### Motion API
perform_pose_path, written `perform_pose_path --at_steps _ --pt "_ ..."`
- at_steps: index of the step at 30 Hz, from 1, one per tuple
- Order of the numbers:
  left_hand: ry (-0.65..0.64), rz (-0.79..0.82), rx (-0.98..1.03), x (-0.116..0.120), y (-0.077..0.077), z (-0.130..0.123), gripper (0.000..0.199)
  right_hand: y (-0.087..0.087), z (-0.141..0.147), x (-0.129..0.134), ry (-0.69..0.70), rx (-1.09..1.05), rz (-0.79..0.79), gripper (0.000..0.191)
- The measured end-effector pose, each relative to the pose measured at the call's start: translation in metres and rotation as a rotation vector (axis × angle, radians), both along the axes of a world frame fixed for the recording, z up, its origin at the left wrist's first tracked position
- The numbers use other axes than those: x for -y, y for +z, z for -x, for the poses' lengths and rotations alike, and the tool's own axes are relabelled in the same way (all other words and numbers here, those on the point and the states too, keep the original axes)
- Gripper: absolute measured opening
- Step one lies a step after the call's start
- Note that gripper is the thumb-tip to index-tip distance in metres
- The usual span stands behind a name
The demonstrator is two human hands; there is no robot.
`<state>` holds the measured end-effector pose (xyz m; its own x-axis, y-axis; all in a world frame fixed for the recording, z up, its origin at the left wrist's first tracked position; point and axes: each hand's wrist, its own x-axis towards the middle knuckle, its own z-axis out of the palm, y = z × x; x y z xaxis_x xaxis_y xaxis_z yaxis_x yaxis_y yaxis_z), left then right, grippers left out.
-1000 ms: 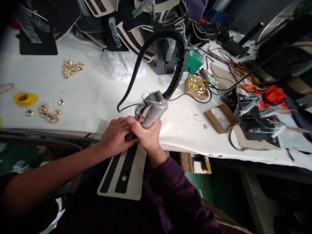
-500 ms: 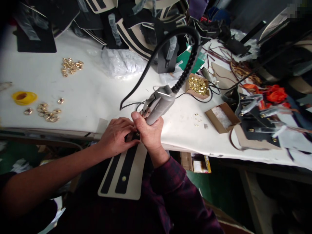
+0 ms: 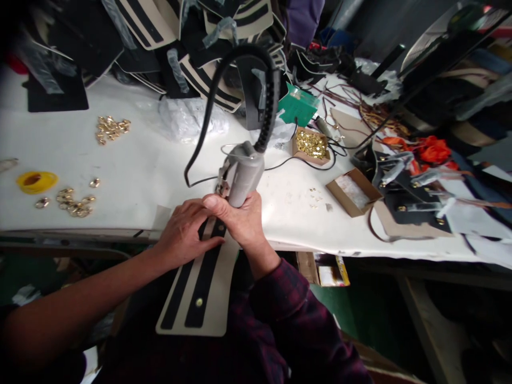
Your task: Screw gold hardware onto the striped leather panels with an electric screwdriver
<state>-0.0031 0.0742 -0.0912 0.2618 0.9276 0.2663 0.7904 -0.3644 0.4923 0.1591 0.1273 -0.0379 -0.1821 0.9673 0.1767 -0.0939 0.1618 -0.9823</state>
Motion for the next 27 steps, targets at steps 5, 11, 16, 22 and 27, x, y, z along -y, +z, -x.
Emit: perform_pose_path --at_steps 5,11,16,22,27 --pt "0.019 0.012 -0.029 0.000 -0.001 -0.002 0.074 0.015 -0.027 -0.032 -0.300 0.386 -0.123 0.048" --pt "0.028 -0.039 -0.062 0.000 -0.005 0.000 0.083 -0.012 -0.058 -0.074 -0.258 1.149 -0.249 0.042" --pt "0.027 -0.121 -0.064 0.003 -0.007 -0.001 0.082 -0.020 -0.064 -0.021 -0.122 0.915 -0.339 0.044" --pt "0.008 -0.162 -0.001 0.010 -0.008 -0.002 0.085 -0.023 -0.060 0.027 0.195 0.688 -0.005 0.029" --pt "0.138 0.041 0.265 0.024 -0.001 -0.003 0.081 -0.020 -0.058 0.031 0.226 0.502 0.074 0.013"
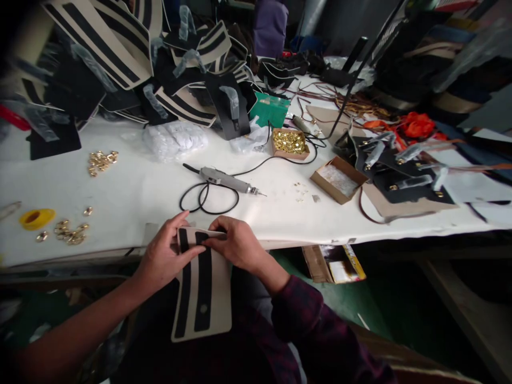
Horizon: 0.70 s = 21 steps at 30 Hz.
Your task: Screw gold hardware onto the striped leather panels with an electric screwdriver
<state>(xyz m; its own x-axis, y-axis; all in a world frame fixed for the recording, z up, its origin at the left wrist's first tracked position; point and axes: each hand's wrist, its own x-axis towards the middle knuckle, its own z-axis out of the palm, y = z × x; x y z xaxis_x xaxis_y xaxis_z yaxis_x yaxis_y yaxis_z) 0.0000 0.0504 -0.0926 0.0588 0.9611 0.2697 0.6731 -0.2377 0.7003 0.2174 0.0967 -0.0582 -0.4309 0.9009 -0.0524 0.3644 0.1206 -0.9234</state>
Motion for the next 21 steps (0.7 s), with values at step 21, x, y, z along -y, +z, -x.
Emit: perform_pose_path --at_steps 21 --pt "-0.076 0.084 0.384 0.044 0.033 0.002 0.021 0.008 -0.006 0.074 0.004 -0.176 -0.668 0.018"
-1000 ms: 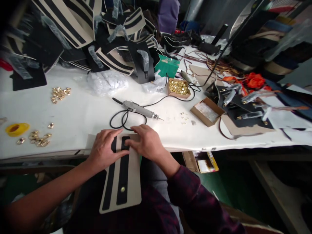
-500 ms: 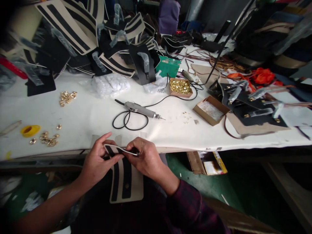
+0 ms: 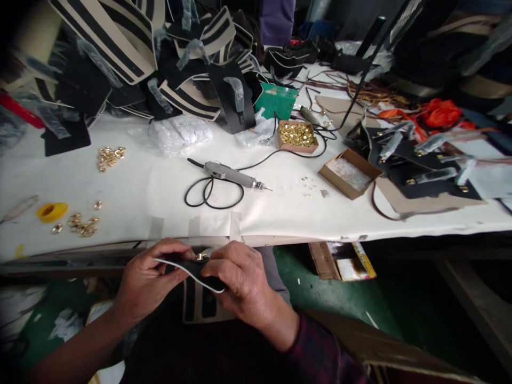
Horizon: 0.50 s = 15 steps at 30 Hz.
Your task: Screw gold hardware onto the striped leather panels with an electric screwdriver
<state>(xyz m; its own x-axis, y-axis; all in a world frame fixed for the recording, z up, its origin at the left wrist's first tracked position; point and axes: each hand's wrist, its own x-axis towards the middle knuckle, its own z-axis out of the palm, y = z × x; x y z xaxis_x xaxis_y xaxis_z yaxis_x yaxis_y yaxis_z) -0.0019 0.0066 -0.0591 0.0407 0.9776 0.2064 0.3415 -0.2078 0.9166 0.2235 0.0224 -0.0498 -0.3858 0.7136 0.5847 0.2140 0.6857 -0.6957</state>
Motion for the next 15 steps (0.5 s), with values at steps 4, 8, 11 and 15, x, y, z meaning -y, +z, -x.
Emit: perform_pose_path --at_steps 4,8,11,15 --pt "-0.144 -0.137 0.001 0.002 0.009 0.003 0.023 0.011 -0.001 0.006 0.065 -0.040 0.031 0.016" --pt "-0.245 -0.196 0.002 0.008 0.022 0.006 0.026 0.024 -0.011 0.006 0.221 -0.260 0.346 0.030" --pt "-0.302 -0.241 0.008 0.013 0.030 0.007 0.027 0.032 -0.018 0.003 0.256 -0.388 0.642 0.044" --pt "-0.363 -0.297 -0.015 0.018 0.041 0.004 0.023 0.041 -0.018 -0.001 0.277 -0.210 0.699 0.022"
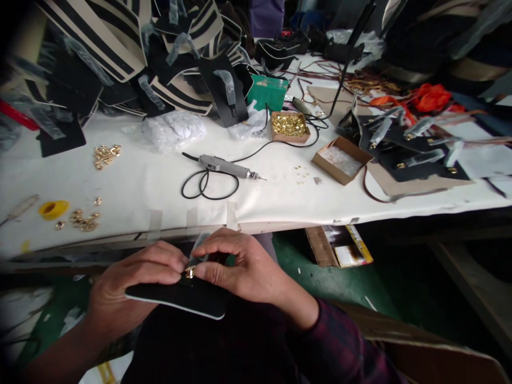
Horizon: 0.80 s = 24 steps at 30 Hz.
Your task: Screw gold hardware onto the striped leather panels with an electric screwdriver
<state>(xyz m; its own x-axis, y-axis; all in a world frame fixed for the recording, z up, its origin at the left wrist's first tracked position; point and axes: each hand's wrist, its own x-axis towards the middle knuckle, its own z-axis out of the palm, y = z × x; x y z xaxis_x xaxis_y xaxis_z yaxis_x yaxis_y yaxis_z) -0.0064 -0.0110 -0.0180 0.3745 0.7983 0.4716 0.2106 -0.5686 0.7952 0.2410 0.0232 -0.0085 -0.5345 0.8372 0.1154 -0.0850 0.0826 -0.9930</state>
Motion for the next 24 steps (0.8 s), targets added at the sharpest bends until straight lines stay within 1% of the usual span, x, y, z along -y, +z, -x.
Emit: perform_pose_path --at_steps 3,7,9,11,13,15,17,18,19,22,24 --pt "-0.021 -0.051 -0.032 0.002 0.008 -0.003 0.020 0.005 0.002 0.000 0.123 -0.007 -0.055 0.016" --pt "-0.029 -0.053 -0.016 0.007 0.013 -0.005 0.018 0.007 -0.001 0.002 0.177 -0.025 -0.106 0.013" --pt "-0.036 -0.048 -0.016 0.010 0.013 -0.005 0.017 0.008 -0.002 0.004 0.170 -0.004 -0.130 0.009" --pt "-0.037 -0.031 -0.003 0.012 0.012 -0.005 0.012 0.009 -0.004 0.007 0.151 0.014 -0.169 0.007" --pt "-0.039 0.002 0.013 0.013 0.011 -0.005 0.008 0.010 -0.004 0.010 0.127 0.045 -0.251 0.009" --pt "-0.044 0.028 0.010 0.013 0.011 -0.005 0.008 0.012 -0.005 0.013 0.092 0.089 -0.365 0.010" --pt "-0.044 0.024 -0.006 0.012 0.012 -0.005 0.008 0.014 -0.006 0.015 0.067 0.111 -0.445 0.011" --pt "-0.042 0.014 -0.018 0.011 0.014 -0.006 0.009 0.014 -0.007 0.016 0.060 0.107 -0.447 0.012" --pt "-0.041 -0.004 -0.034 0.010 0.017 -0.006 0.012 0.015 -0.008 0.017 0.060 0.101 -0.415 0.013" --pt "-0.047 -0.094 -0.133 0.009 0.029 -0.009 0.018 0.019 -0.010 0.017 0.097 0.096 -0.220 0.019" --pt "-0.052 -0.181 -0.233 0.009 0.038 -0.010 0.018 0.021 -0.012 0.017 0.149 0.103 -0.129 0.024"
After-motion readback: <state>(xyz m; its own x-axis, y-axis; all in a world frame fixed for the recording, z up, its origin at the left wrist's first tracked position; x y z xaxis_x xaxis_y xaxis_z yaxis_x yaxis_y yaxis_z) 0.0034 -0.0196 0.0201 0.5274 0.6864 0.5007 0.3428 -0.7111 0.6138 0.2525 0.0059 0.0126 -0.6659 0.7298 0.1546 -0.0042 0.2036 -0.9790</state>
